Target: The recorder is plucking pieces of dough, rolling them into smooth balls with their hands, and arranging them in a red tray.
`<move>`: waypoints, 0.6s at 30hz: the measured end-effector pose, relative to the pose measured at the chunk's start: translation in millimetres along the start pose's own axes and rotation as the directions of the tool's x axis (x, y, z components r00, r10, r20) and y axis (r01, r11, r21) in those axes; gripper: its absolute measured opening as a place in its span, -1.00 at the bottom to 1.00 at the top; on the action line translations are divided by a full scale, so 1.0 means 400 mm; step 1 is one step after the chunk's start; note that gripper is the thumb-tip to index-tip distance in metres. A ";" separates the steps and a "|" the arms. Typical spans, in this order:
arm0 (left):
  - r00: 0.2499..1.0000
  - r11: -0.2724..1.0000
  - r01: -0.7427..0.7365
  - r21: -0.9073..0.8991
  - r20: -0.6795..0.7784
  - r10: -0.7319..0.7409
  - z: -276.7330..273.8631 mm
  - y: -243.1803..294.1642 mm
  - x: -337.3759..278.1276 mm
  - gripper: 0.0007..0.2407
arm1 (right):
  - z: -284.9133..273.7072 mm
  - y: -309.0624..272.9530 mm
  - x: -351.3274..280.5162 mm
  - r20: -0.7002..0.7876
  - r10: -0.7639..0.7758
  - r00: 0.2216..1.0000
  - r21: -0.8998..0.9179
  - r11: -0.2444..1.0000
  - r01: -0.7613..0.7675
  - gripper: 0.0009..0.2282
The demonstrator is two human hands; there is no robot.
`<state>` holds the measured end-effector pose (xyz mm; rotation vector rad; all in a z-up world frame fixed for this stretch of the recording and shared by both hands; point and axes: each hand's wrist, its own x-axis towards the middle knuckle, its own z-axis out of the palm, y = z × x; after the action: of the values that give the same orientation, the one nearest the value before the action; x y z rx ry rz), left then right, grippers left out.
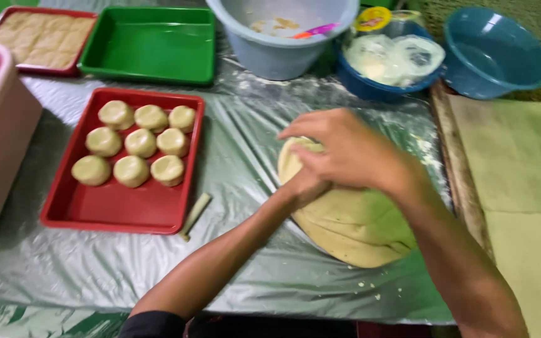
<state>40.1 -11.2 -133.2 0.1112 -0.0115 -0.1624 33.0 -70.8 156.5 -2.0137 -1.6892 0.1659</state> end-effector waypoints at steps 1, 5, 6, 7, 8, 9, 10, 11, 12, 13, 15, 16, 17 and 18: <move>1.000 0.963 0.015 0.269 -0.008 -0.014 0.078 0.020 -0.024 -0.70 | -0.029 0.015 -0.039 -0.009 0.017 1.000 -0.006 1.000 -0.017 -0.82; 0.998 0.667 0.063 0.742 -0.061 -0.026 0.252 0.023 -0.068 -0.74 | -0.106 0.048 -0.190 -0.089 0.375 0.923 -0.089 0.920 -0.382 -0.77; 0.995 0.647 0.079 0.758 -0.103 0.000 0.253 0.016 -0.064 -0.73 | -0.119 0.050 -0.225 -0.109 0.508 0.855 -0.081 0.852 -0.517 -0.73; 0.995 0.647 0.084 0.758 -0.098 -0.014 0.273 0.011 -0.071 -0.73 | -0.120 0.053 -0.248 -0.117 0.517 0.848 -0.083 0.846 -0.527 -0.73; 0.993 0.604 0.086 0.793 -0.118 0.014 0.293 0.007 -0.080 -0.73 | -0.121 0.056 -0.272 -0.010 0.678 0.735 -0.074 0.732 -0.677 -0.69; 0.989 0.556 0.090 0.826 -0.138 0.045 0.313 0.006 -0.091 -0.71 | -0.119 0.058 -0.293 0.095 0.805 0.586 -0.078 0.593 -0.802 -0.66; 0.990 0.553 0.094 0.828 -0.134 0.033 0.334 0.005 -0.102 -0.71 | -0.110 0.070 -0.319 0.086 0.811 0.579 -0.075 0.585 -0.807 -0.66; 0.991 0.384 0.091 0.919 -0.123 0.059 0.355 0.008 -0.109 -0.72 | -0.101 0.085 -0.343 0.101 0.827 0.553 -0.034 0.559 -0.829 -0.65; 0.991 0.200 0.085 0.976 -0.104 0.083 0.376 0.012 -0.117 -0.72 | -0.092 0.101 -0.367 0.116 0.841 0.528 0.007 0.531 -0.848 -0.64; 0.992 0.198 0.086 0.977 -0.102 0.073 0.393 -0.002 -0.118 -0.72 | -0.089 0.108 -0.382 0.110 0.846 0.522 0.011 0.524 -0.852 -0.64; 0.994 -0.063 -0.030 0.998 0.036 0.100 0.426 -0.025 -0.120 -0.68 | -0.082 0.124 -0.408 0.163 0.843 0.513 0.021 0.517 -0.856 -0.61; 0.995 -0.065 -0.033 0.997 0.039 0.093 0.444 -0.034 -0.111 -0.68 | -0.076 0.140 -0.418 0.157 0.846 0.510 0.023 0.513 -0.858 -0.61; 0.990 -0.263 -0.130 0.956 0.138 0.014 0.461 -0.044 -0.104 -0.64 | -0.069 0.156 -0.427 0.165 0.840 0.517 0.059 0.515 -0.855 -0.60; 0.972 -0.442 -0.233 0.866 0.218 -0.084 0.478 -0.053 -0.098 -0.60 | -0.061 0.172 -0.435 0.173 0.834 0.523 0.095 0.515 -0.852 -0.60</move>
<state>-6.0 -46.5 54.3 2.1090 -0.4120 0.0702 65.3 -250.4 108.3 -2.5464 -0.5210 0.7365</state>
